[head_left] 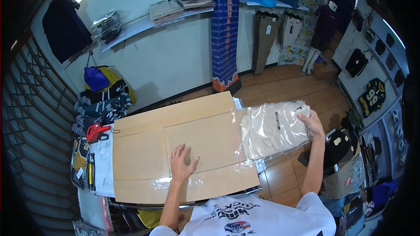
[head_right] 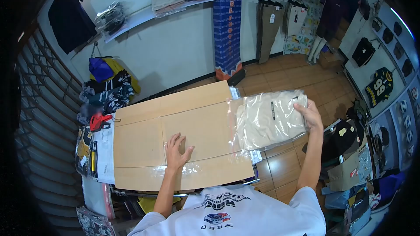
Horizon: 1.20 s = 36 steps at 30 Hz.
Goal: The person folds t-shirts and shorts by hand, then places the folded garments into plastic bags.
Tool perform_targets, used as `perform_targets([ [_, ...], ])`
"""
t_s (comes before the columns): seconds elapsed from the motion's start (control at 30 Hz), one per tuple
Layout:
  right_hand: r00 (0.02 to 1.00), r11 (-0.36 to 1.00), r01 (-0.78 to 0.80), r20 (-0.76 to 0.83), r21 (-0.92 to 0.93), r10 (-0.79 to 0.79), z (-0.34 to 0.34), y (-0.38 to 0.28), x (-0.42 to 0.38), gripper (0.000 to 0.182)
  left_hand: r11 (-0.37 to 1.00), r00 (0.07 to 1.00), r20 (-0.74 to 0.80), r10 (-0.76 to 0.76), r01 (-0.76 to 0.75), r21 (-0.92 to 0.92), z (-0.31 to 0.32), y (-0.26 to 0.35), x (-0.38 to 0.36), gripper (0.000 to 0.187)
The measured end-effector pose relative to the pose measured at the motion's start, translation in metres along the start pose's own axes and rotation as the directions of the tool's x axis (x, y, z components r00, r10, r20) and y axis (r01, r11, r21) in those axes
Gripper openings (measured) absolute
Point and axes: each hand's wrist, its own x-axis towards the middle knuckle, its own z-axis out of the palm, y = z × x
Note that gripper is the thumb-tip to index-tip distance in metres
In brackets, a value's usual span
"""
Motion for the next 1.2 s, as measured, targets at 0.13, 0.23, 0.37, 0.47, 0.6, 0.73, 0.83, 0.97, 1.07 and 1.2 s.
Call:
perform_targets([
  [0.13,0.990,0.990,0.135,0.041,-0.036,-0.133,0.006,-0.054,-0.010,0.023,0.999,1.000,-0.016,-0.011,0.010,-0.034,0.001,0.000,0.001,0.056],
  [0.23,0.960,0.962,0.255,0.144,-0.103,-0.239,0.025,-0.088,-0.018,0.024,0.994,0.999,-0.035,-0.028,0.024,-0.105,0.003,-0.001,0.001,0.054],
  [0.37,0.923,0.948,0.320,0.227,-0.006,-0.310,0.069,-0.122,-0.032,0.030,0.945,0.995,-0.003,-0.102,0.096,-0.311,0.003,0.011,0.000,0.052],
  [0.47,0.882,0.945,0.282,0.345,0.164,-0.323,0.105,-0.139,-0.042,0.042,0.856,0.985,0.078,-0.154,0.172,-0.487,0.010,0.013,-0.006,0.059],
  [0.6,0.803,0.897,0.070,0.508,0.437,-0.310,0.146,-0.136,-0.034,0.050,0.725,0.984,0.055,-0.171,0.163,-0.669,0.014,0.011,-0.014,0.067],
  [0.73,0.730,0.935,-0.125,0.669,0.332,-0.140,0.189,-0.117,-0.004,0.055,-0.027,0.925,0.215,-0.313,0.217,-0.976,-0.006,0.004,-0.029,0.065],
  [0.83,0.647,0.972,-0.198,0.762,0.130,0.030,0.216,-0.067,0.049,0.045,0.066,0.895,0.245,-0.372,0.288,-0.955,-0.024,-0.008,-0.048,0.056],
  [0.97,0.593,0.972,-0.198,0.773,-0.129,0.224,0.259,-0.028,0.082,0.031,0.262,0.836,0.206,-0.508,0.378,-0.888,-0.022,-0.017,-0.077,0.040],
  [1.07,0.645,0.802,0.390,0.756,-0.453,0.113,0.272,0.050,0.142,0.033,0.375,0.798,0.184,-0.574,0.455,-0.808,-0.023,-0.009,-0.089,0.034],
  [1.2,0.792,0.658,0.575,0.534,-0.487,-0.296,0.270,0.078,0.102,0.038,0.503,0.879,0.208,-0.429,0.424,-0.753,-0.011,-0.020,-0.106,0.016],
])
